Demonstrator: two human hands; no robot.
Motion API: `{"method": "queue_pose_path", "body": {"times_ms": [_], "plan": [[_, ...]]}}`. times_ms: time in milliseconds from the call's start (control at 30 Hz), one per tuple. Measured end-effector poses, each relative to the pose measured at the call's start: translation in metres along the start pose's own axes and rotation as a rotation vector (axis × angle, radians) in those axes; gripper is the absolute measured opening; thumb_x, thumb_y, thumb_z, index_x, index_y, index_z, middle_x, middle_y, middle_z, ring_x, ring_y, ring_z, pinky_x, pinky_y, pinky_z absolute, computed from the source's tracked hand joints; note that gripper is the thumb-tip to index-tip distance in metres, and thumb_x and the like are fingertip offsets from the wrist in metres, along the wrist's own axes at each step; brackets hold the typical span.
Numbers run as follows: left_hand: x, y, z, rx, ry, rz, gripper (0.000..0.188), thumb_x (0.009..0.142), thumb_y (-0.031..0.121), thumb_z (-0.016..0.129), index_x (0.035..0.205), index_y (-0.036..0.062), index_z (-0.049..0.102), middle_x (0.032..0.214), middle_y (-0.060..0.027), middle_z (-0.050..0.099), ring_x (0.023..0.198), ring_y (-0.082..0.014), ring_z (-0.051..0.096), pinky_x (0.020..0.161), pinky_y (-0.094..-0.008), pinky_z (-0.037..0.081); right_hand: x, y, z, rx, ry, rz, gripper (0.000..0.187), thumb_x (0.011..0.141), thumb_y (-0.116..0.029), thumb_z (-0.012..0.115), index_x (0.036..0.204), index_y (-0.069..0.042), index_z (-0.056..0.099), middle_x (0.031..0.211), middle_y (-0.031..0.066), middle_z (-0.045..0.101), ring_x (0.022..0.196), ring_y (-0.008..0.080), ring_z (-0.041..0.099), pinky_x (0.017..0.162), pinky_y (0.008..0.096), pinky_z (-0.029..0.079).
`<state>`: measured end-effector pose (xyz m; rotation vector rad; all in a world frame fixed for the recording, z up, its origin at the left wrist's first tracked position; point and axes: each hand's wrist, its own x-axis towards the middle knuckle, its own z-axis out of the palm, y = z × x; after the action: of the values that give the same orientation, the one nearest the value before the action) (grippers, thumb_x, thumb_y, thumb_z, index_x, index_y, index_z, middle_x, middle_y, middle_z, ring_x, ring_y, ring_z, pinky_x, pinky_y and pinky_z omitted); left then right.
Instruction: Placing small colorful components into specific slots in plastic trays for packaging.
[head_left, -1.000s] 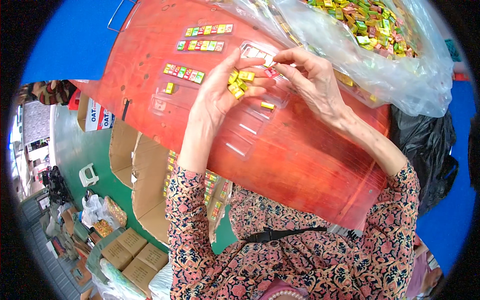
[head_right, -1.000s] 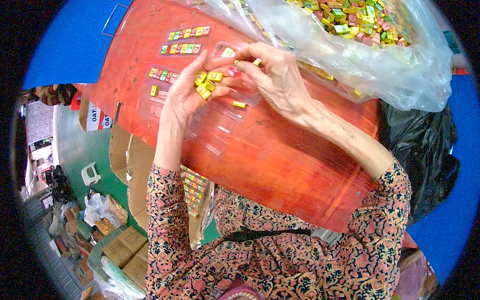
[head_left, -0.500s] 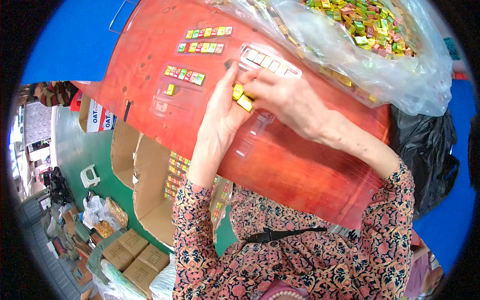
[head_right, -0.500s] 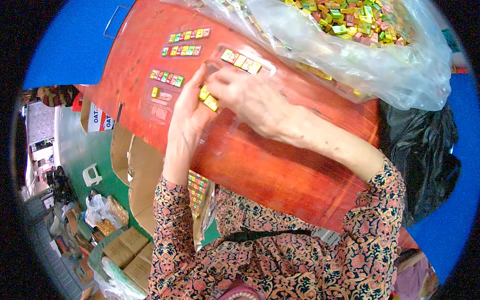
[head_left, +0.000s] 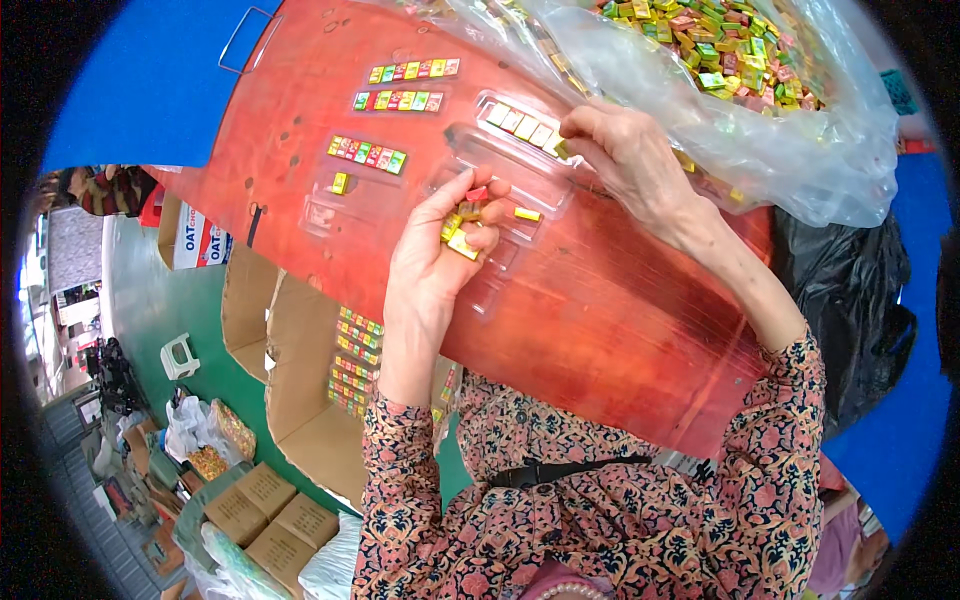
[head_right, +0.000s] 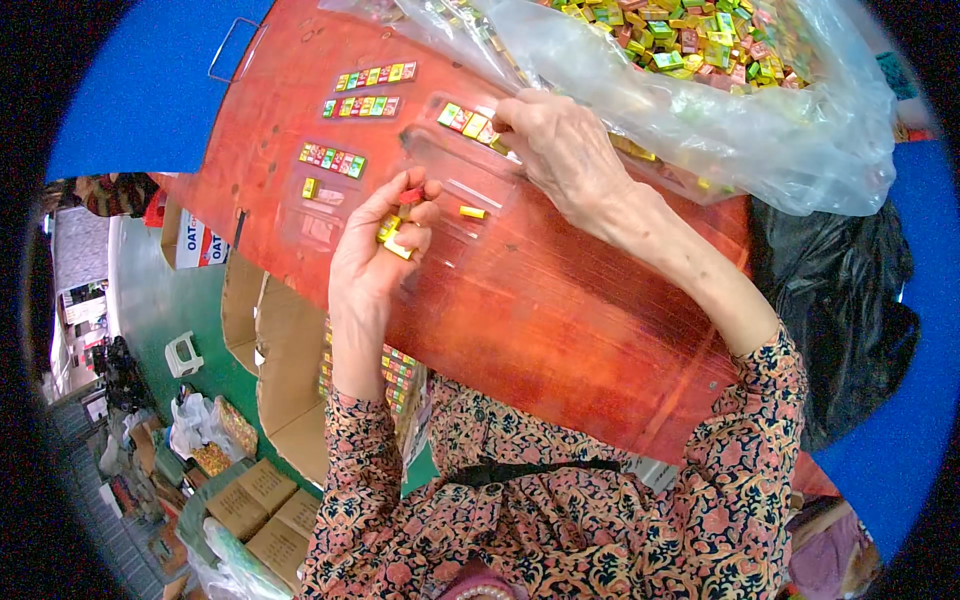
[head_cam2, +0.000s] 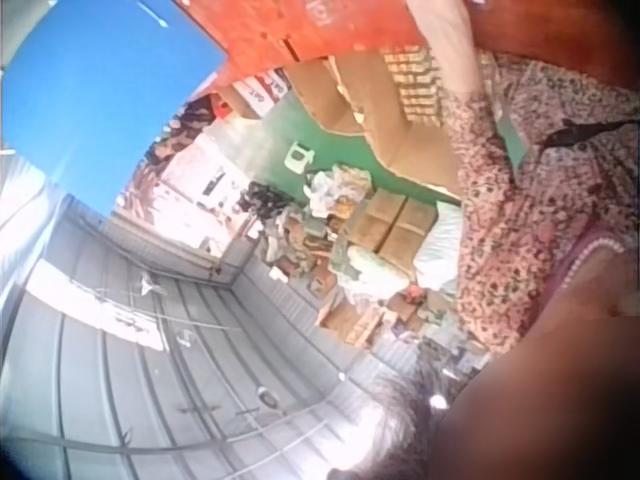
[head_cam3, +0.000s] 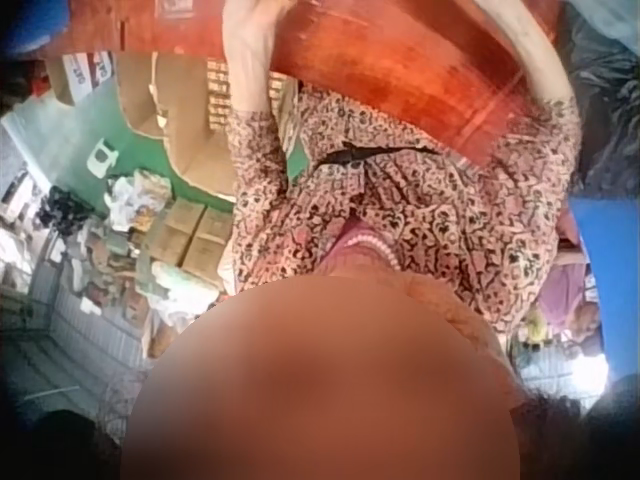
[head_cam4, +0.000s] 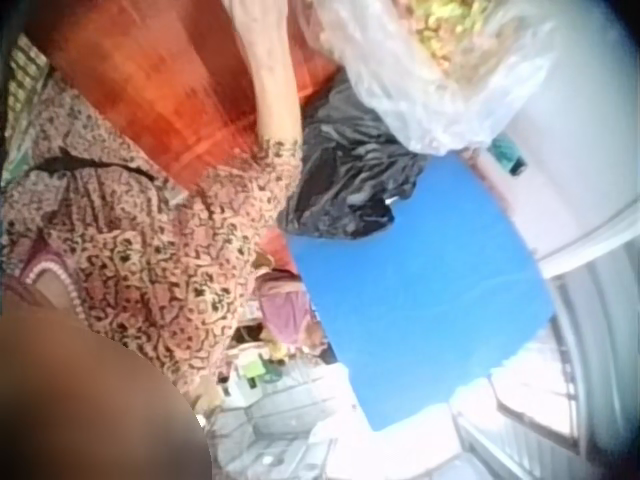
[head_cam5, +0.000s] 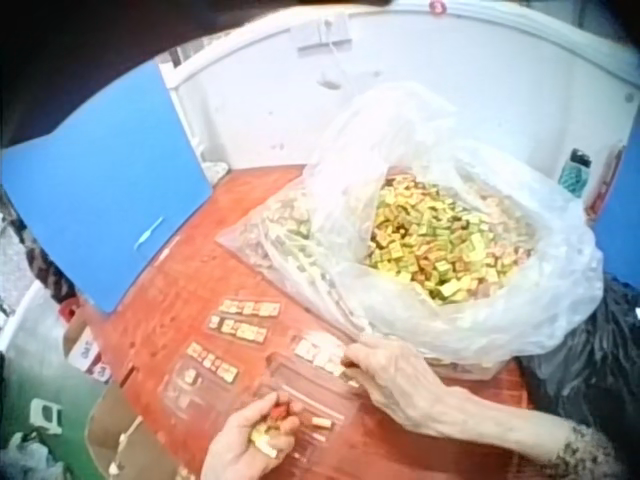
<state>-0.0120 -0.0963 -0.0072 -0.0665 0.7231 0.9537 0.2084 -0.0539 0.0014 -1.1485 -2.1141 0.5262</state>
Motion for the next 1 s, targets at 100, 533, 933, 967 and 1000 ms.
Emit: {"method": "queue_pose_path", "body": {"times_ms": [100,533,933,967,1000], "plan": [[0.005,0.003,0.009,0.097,-0.013,0.073,0.022,0.086,0.009,0.056,0.104,-0.0035,0.054,0.092,-0.0161,0.057,0.064,-0.0137,0.045,0.042,-0.0175,0.033,-0.008,0.018,0.009,-0.166,-0.056,0.037,0.011,0.079,-0.006,0.057,0.088,0.001,0.058,0.088,0.0135,0.058,0.078,0.033,0.058,0.066,0.0377,0.046],[0.022,-0.01,0.041,0.323,0.019,0.08,0.026,0.088,0.019,0.054,0.105,-0.0017,0.055,0.095,-0.0156,0.062,0.07,-0.0191,0.059,0.047,-0.0222,0.044,0.001,-0.008,-0.016,0.378,0.023,0.118,0.011,0.08,-0.003,0.058,0.089,0.001,0.063,0.073,0.0094,0.059,0.069,0.0129,0.058,0.059,0.029,0.045],[-0.001,-0.023,0.04,0.292,-0.012,-0.006,0.02,0.086,0.018,0.058,0.097,0.0011,0.06,0.08,-0.0104,0.063,0.066,-0.0174,0.06,0.046,-0.0198,0.043,0.06,0.026,-0.113,-0.265,0.483,-0.052,0.02,0.079,-0.009,0.062,0.098,-0.003,0.063,0.077,0.0093,0.062,0.06,0.0147,0.055,0.056,0.0281,0.044],[-0.004,-0.022,0.036,0.295,-0.008,0.001,0.02,0.087,0.018,0.057,0.096,0.0004,0.06,0.079,-0.0101,0.063,0.065,-0.017,0.06,0.044,-0.0184,0.042,0.066,0.047,-0.118,-0.359,0.618,-0.237,0.021,0.077,-0.012,0.063,0.095,-0.002,0.058,0.083,0.0132,0.059,0.072,0.0235,0.055,0.064,0.0335,0.043],[-0.009,-0.02,0.032,0.293,-0.002,0.006,0.02,0.087,0.018,0.057,0.096,0.0004,0.06,0.079,-0.0101,0.063,0.065,-0.017,0.06,0.044,-0.0184,0.042,0.07,0.068,-0.119,-0.446,0.751,-0.427,0.024,0.076,-0.014,0.064,0.093,-0.001,0.054,0.089,0.017,0.056,0.084,0.0322,0.054,0.073,0.0389,0.043]]}}
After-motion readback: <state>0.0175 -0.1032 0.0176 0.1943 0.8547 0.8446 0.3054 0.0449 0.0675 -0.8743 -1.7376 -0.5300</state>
